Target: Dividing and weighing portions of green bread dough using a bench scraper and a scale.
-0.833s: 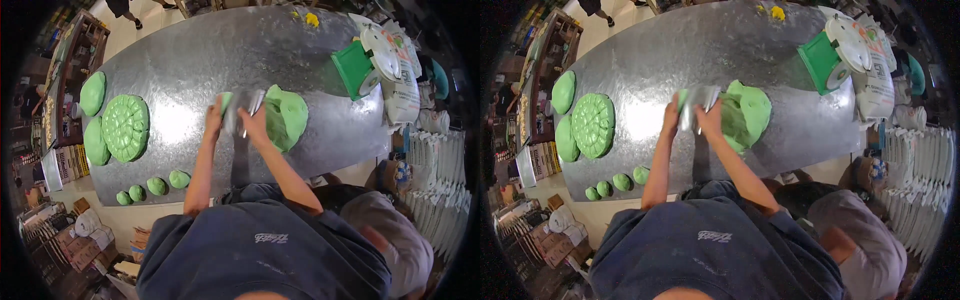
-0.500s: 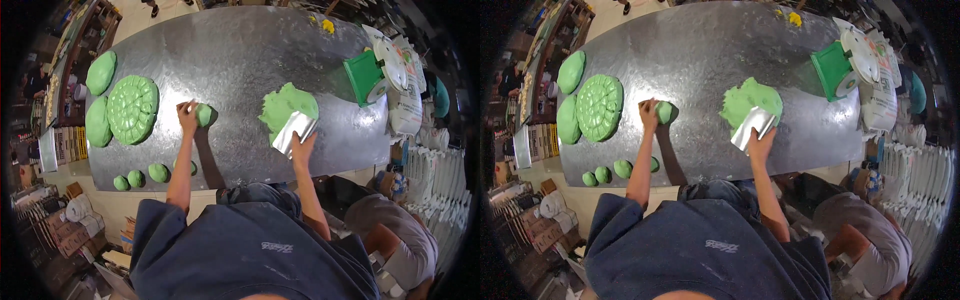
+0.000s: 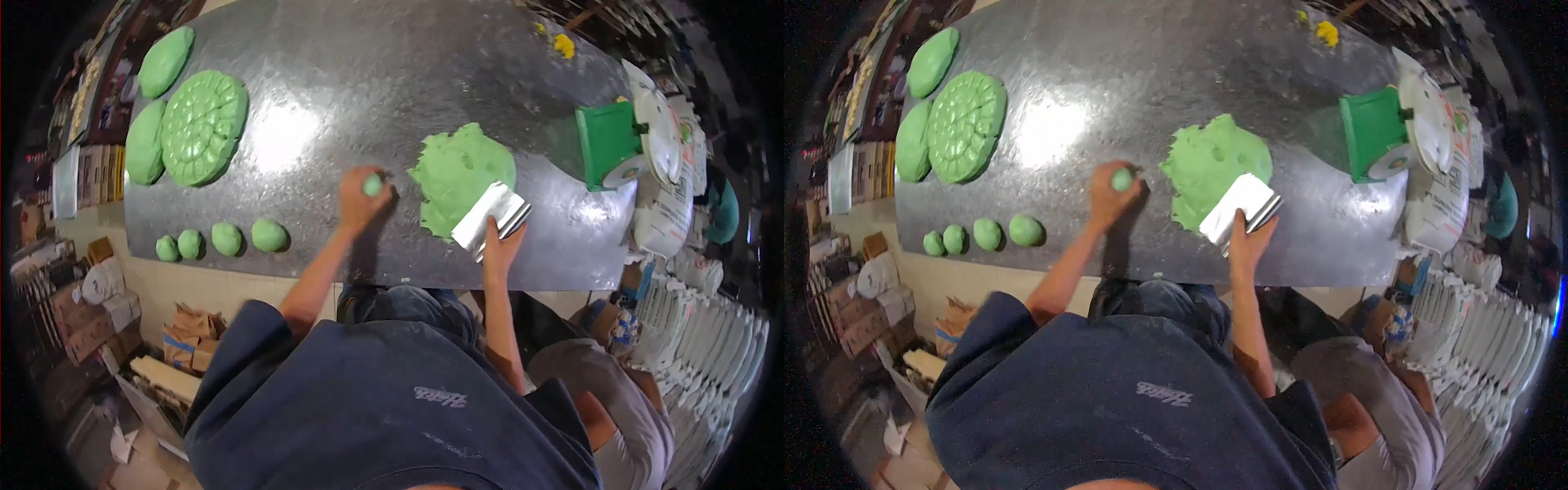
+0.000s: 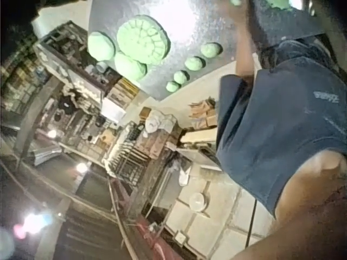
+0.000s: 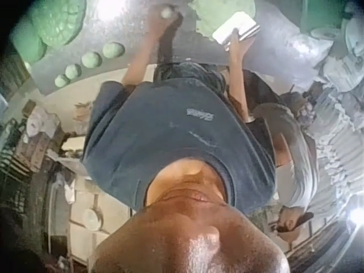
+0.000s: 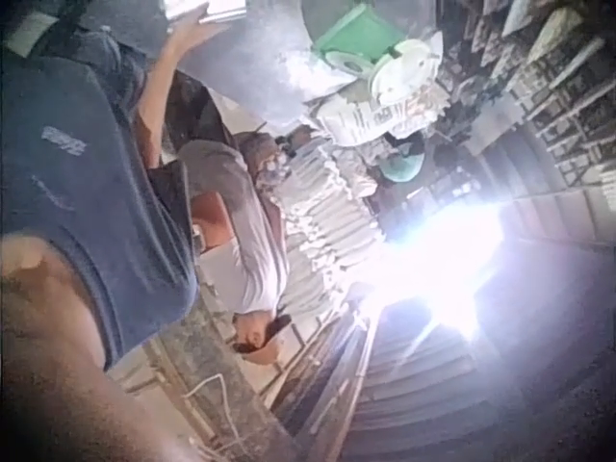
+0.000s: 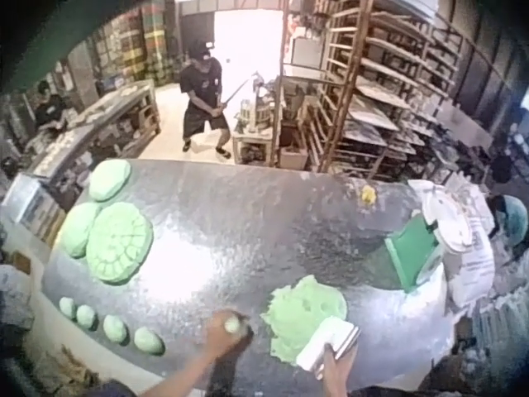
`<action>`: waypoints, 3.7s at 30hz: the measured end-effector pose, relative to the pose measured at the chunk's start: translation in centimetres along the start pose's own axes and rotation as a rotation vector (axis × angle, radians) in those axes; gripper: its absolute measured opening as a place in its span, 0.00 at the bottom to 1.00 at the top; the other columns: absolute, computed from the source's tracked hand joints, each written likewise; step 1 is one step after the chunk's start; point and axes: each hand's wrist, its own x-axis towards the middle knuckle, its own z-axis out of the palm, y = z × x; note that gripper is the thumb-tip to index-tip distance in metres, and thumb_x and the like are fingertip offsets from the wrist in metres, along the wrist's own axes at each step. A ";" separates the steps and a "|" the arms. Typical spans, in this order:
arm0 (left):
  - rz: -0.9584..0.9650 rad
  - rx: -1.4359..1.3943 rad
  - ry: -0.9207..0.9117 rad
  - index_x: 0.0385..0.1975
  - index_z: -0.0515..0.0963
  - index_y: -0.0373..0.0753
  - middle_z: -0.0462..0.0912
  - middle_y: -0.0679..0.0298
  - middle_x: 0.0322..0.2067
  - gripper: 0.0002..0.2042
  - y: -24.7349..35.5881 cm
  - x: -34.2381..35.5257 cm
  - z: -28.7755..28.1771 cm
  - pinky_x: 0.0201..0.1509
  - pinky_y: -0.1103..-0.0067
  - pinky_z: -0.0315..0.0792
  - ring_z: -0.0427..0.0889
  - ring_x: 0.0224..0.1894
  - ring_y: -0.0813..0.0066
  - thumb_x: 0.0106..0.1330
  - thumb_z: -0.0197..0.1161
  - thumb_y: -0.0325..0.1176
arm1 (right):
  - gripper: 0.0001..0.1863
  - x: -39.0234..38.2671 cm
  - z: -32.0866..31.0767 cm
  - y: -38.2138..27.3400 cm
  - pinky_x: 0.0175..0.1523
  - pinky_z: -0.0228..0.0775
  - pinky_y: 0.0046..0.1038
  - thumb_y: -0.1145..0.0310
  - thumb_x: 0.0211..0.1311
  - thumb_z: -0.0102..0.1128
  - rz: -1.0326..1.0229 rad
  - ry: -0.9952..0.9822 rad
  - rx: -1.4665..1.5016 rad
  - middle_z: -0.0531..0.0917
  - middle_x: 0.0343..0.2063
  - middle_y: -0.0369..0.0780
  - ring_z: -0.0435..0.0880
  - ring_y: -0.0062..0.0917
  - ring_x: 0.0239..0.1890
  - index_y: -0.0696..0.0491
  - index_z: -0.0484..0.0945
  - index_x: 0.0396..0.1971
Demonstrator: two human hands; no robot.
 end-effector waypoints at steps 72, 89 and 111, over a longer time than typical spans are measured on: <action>0.172 -0.016 -0.182 0.38 0.78 0.40 0.75 0.56 0.32 0.17 2.2 -6.6 0.8 0.41 0.68 0.71 0.75 0.36 0.58 0.51 0.71 0.39 | 0.37 -5.1 0.2 -1.6 0.51 0.69 0.40 0.65 0.53 0.64 0.090 -0.037 -0.387 0.77 0.47 0.58 0.78 0.48 0.48 0.65 0.57 0.59; -0.181 -0.057 0.075 0.53 0.69 0.36 0.74 0.50 0.41 0.20 2.7 3.0 8.4 0.52 0.71 0.65 0.74 0.44 0.58 0.70 0.49 0.45 | 0.27 1.1 12.3 -1.3 0.33 0.68 0.50 0.73 0.53 0.57 -0.105 -0.147 -0.425 0.77 0.33 0.58 0.78 0.55 0.30 0.62 0.56 0.50; 0.192 -0.018 -0.107 0.32 0.79 0.40 0.77 0.59 0.37 0.12 -1.4 -6.4 -1.9 0.43 0.67 0.69 0.76 0.40 0.57 0.50 0.68 0.37 | 0.41 -5.7 -4.7 1.3 0.61 0.60 0.34 0.67 0.54 0.66 0.128 0.088 -0.137 0.69 0.56 0.53 0.71 0.39 0.56 0.66 0.53 0.62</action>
